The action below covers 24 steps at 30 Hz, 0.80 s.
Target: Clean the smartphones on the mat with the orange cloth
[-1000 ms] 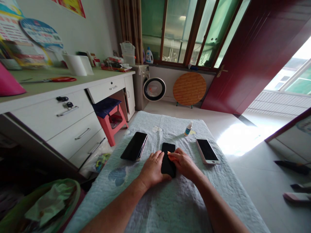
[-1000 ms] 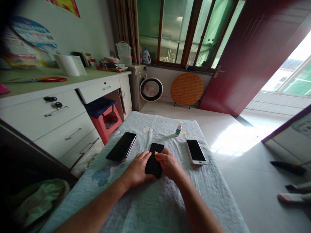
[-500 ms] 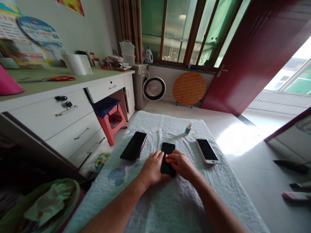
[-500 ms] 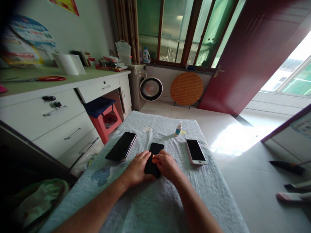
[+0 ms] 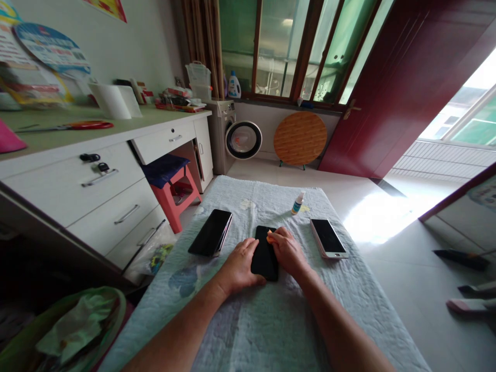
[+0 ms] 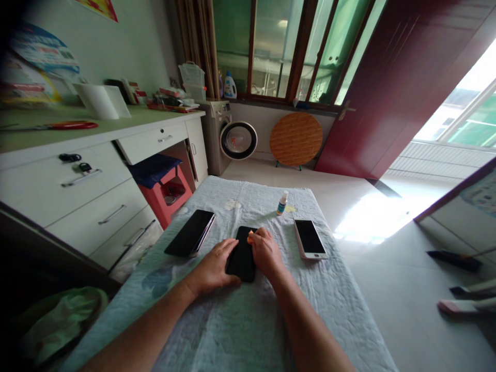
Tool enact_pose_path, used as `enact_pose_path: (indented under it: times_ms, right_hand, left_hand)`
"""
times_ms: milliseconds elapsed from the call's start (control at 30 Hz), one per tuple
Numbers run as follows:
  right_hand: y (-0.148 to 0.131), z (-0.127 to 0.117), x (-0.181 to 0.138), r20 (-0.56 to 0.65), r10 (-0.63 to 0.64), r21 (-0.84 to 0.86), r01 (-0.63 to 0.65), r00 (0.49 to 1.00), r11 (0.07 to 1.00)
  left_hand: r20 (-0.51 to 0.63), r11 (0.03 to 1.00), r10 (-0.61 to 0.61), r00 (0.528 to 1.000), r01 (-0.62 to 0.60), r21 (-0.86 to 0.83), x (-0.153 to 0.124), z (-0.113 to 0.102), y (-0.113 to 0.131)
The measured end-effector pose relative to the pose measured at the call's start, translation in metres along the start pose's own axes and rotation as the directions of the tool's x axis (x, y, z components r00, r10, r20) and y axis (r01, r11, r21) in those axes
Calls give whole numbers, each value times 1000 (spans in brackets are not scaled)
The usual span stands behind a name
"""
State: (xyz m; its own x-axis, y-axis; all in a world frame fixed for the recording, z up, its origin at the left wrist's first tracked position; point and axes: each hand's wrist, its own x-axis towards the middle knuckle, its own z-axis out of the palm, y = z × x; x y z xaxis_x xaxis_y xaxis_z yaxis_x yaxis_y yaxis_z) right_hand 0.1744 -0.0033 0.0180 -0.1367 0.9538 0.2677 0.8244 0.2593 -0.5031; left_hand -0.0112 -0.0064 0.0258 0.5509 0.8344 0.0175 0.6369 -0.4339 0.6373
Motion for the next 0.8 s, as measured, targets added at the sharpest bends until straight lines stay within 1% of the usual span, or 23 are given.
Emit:
enact_pose_path:
  times_ms: [67, 133, 233, 333, 400, 500, 567, 700, 800]
  right_hand:
    - [-9, -2, -4, 49, -44, 4, 44, 998, 999]
    - [-20, -6, -10, 123, -76, 8, 76, 989, 997]
    - [-34, -15, -19, 225, -150, -10, 156, 963, 988]
    - [-40, -20, -24, 265, -202, -33, 218, 943, 975]
    - [-38, -19, -24, 250, -176, -54, 195, 952, 979]
    - [-30, -12, -23, 188, -84, -83, 101, 979, 991]
    - [-23, -8, -20, 144, -45, -88, 58, 989, 994]
    - [-9, -4, -14, 44, 24, -104, -20, 999, 994]
    - [-2, -4, -10, -16, 77, -115, -78, 997, 990]
  left_hand:
    - [-15, 1000, 3, 1000, -3, -17, 0, 2, 0]
    - [-23, 1000, 6, 1000, -7, -30, 0, 3, -2]
    - [-41, 999, 18, 999, -20, -38, -1, 5, -5]
    - [-58, 999, 17, 998, -19, -32, -1, 6, -5]
    - [-59, 1000, 9, 998, -11, -26, -1, 6, -4]
    - [-59, 1000, 19, 998, -20, -11, -1, 6, -2]
    - [-56, 999, 37, 998, -37, 2, -1, 5, -1]
    - [-52, 999, 32, 998, -30, 44, 0, 4, 1]
    - [-48, 998, 19, 999, -16, 64, -1, 5, 0]
